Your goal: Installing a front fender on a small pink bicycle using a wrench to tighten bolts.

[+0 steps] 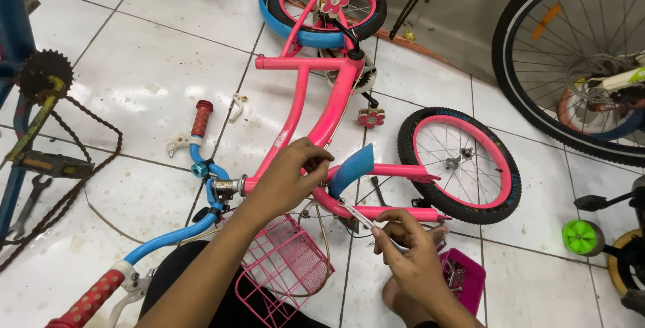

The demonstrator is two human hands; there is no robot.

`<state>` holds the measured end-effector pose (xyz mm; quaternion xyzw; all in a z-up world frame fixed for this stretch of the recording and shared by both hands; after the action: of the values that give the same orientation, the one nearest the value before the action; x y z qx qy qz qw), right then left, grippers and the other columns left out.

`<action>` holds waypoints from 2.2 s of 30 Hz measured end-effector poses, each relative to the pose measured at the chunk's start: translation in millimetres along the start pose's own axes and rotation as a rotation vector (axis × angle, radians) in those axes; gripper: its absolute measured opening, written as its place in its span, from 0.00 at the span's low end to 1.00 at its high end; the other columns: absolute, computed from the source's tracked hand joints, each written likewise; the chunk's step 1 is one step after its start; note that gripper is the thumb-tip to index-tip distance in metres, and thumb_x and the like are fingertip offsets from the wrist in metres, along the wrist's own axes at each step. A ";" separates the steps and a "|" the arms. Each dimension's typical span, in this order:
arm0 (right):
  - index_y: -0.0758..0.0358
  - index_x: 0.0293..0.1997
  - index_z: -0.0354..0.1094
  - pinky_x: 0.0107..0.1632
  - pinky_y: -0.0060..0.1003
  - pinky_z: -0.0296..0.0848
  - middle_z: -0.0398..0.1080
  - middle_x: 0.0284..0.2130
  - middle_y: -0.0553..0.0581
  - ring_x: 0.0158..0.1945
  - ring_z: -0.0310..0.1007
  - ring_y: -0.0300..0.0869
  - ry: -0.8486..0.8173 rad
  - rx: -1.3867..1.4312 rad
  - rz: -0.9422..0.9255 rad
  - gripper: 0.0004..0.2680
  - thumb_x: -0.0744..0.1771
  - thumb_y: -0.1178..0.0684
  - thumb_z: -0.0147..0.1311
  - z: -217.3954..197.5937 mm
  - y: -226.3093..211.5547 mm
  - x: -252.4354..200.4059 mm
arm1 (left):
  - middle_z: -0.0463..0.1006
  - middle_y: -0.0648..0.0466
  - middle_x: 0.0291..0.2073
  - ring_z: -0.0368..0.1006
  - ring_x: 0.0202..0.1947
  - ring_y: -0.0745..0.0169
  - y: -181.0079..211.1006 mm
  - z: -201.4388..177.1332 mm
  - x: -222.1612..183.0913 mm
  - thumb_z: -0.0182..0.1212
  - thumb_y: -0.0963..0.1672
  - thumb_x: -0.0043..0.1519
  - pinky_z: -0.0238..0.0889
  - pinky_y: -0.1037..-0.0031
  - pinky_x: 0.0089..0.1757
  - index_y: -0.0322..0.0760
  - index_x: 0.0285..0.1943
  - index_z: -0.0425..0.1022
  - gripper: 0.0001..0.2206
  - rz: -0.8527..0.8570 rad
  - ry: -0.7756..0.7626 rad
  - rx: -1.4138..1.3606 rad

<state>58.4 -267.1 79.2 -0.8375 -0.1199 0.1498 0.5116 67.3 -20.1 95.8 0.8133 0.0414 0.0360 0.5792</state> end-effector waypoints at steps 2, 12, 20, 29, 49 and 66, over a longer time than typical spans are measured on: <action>0.63 0.44 0.72 0.29 0.31 0.70 0.72 0.16 0.56 0.20 0.68 0.38 -0.020 -0.015 -0.036 0.07 0.66 0.54 0.59 -1.9 -4.8 -2.2 | 0.78 0.55 0.40 0.74 0.38 0.66 18.5 -0.5 -18.8 0.55 0.45 0.65 0.70 0.74 0.42 0.38 0.48 0.82 0.11 0.024 -0.018 -0.030; 0.62 0.38 0.72 0.36 0.29 0.73 0.73 0.17 0.51 0.24 0.73 0.35 -0.299 -0.067 -0.150 0.03 0.66 0.56 0.56 -8.6 -32.2 -29.4 | 0.67 0.50 0.65 0.66 0.67 0.50 52.2 73.9 -93.6 0.63 0.43 0.64 0.61 0.59 0.60 0.42 0.38 0.81 0.03 0.296 -0.341 -0.122; 0.62 0.51 0.74 0.44 0.33 0.76 0.77 0.37 0.59 0.36 0.77 0.42 -0.328 -0.056 0.330 0.11 0.68 0.50 0.52 -68.0 15.7 -18.0 | 0.81 0.55 0.32 0.76 0.35 0.58 28.1 116.9 -82.3 0.61 0.42 0.64 0.67 0.69 0.38 0.38 0.37 0.75 0.04 0.215 -0.322 0.076; 0.52 0.49 0.75 0.63 0.61 0.46 0.76 0.45 0.55 0.56 0.64 0.63 -0.506 -0.797 0.018 0.12 0.63 0.56 0.48 -38.1 209.0 40.5 | 0.80 0.54 0.31 0.75 0.34 0.56 11.9 148.4 -58.5 0.60 0.43 0.65 0.65 0.67 0.37 0.38 0.34 0.71 0.07 0.124 -0.236 0.194; 0.59 0.50 0.76 0.42 0.31 0.74 0.72 0.41 0.52 0.40 0.74 0.38 0.089 -0.143 -0.075 0.11 0.63 0.57 0.60 -174.6 195.8 5.3 | 0.79 0.56 0.29 0.71 0.29 0.62 30.8 191.4 -48.8 0.61 0.43 0.65 0.64 0.72 0.35 0.38 0.36 0.75 0.06 0.162 -0.196 0.043; 0.57 0.78 0.21 0.76 0.45 0.38 0.32 0.77 0.64 0.80 0.31 0.49 0.233 -0.886 0.587 0.50 0.57 0.39 0.69 -60.6 258.4 38.0 | 0.79 0.55 0.29 0.71 0.30 0.60 26.1 207.9 -47.1 0.61 0.44 0.65 0.63 0.70 0.35 0.38 0.35 0.74 0.07 0.154 -0.294 0.089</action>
<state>128.6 -419.2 -130.2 -0.9823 0.1249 0.1278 0.0560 43.3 -229.0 52.1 0.8353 -0.1047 -0.0409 0.5381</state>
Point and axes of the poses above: each hand's wrist, its own x-axis towards the middle knuckle, its own z-axis out of the palm, y = z × x, the point moved 8 cm from there along x, towards the middle knuckle
